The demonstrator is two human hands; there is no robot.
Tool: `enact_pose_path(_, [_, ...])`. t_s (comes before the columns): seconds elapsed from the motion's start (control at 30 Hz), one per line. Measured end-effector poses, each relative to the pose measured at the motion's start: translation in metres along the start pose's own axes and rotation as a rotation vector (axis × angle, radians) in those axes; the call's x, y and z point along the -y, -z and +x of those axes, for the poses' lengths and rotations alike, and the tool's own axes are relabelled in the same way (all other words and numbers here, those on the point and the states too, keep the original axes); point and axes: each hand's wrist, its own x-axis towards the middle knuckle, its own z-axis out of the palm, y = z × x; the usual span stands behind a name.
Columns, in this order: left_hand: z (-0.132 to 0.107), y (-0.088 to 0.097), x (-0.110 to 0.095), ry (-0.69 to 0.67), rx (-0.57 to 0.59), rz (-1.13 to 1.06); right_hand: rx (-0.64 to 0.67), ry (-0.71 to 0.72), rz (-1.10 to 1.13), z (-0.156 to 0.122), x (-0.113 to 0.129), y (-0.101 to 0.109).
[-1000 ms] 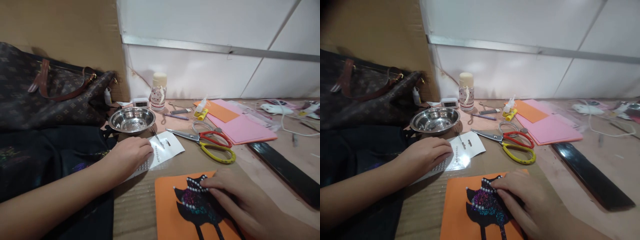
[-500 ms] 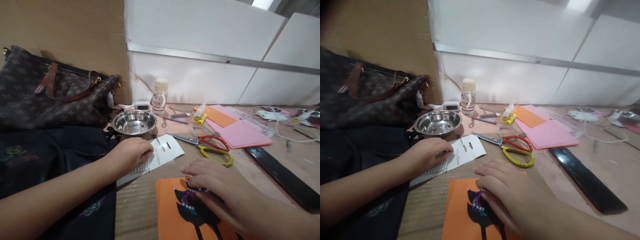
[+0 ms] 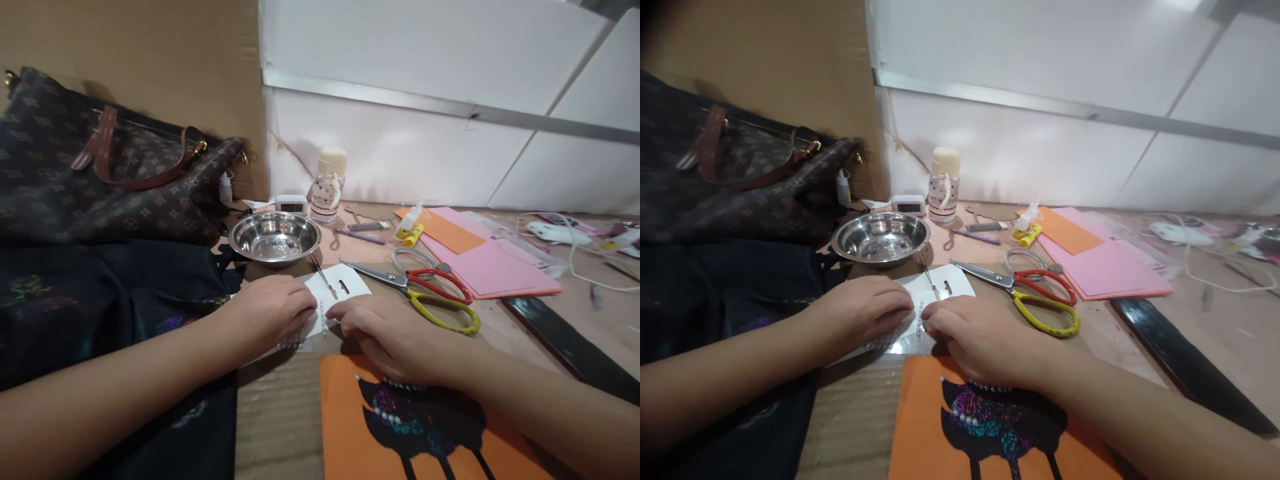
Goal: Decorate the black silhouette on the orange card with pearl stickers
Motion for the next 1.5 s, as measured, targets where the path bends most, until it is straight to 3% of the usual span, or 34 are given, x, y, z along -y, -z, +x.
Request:
enact_pose_path(0.13, [0.001,0.000,0.001,-0.004,0.004,-0.018,-0.018,0.004,0.049,-0.003,-0.002,-0.004])
enact_pose_path(0.33, [0.000,0.001,0.001,-0.010,-0.003,-0.029,0.098,-0.031,0.031,-0.001,-0.002,-0.003])
enact_pose_path(0.5, [0.000,0.001,0.001,-0.015,0.001,-0.029,0.051,-0.059,0.008,-0.003,-0.003,-0.002])
enact_pose_path(0.7, [0.003,0.001,0.002,-0.018,-0.003,-0.024,-0.100,-0.350,0.192,-0.009,-0.012,-0.005])
enact_pose_path(0.87, [0.003,0.003,0.001,-0.019,0.002,-0.030,-0.189,-0.483,0.395,-0.008,-0.014,-0.002])
enact_pose_path(0.93, [0.003,0.004,0.000,-0.020,0.004,-0.036,-0.160,-0.455,0.354,-0.007,-0.015,-0.001])
enact_pose_path(1.1, [0.004,0.001,0.001,-0.023,0.010,-0.035,-0.051,-0.214,0.046,-0.007,-0.022,-0.004])
enact_pose_path(1.37, [0.007,0.002,0.001,-0.023,0.008,-0.026,-0.056,-0.216,-0.030,0.000,-0.024,-0.017])
enact_pose_path(1.5, [0.006,0.001,0.001,-0.025,0.001,-0.024,-0.008,-0.230,-0.008,0.006,-0.016,0.004])
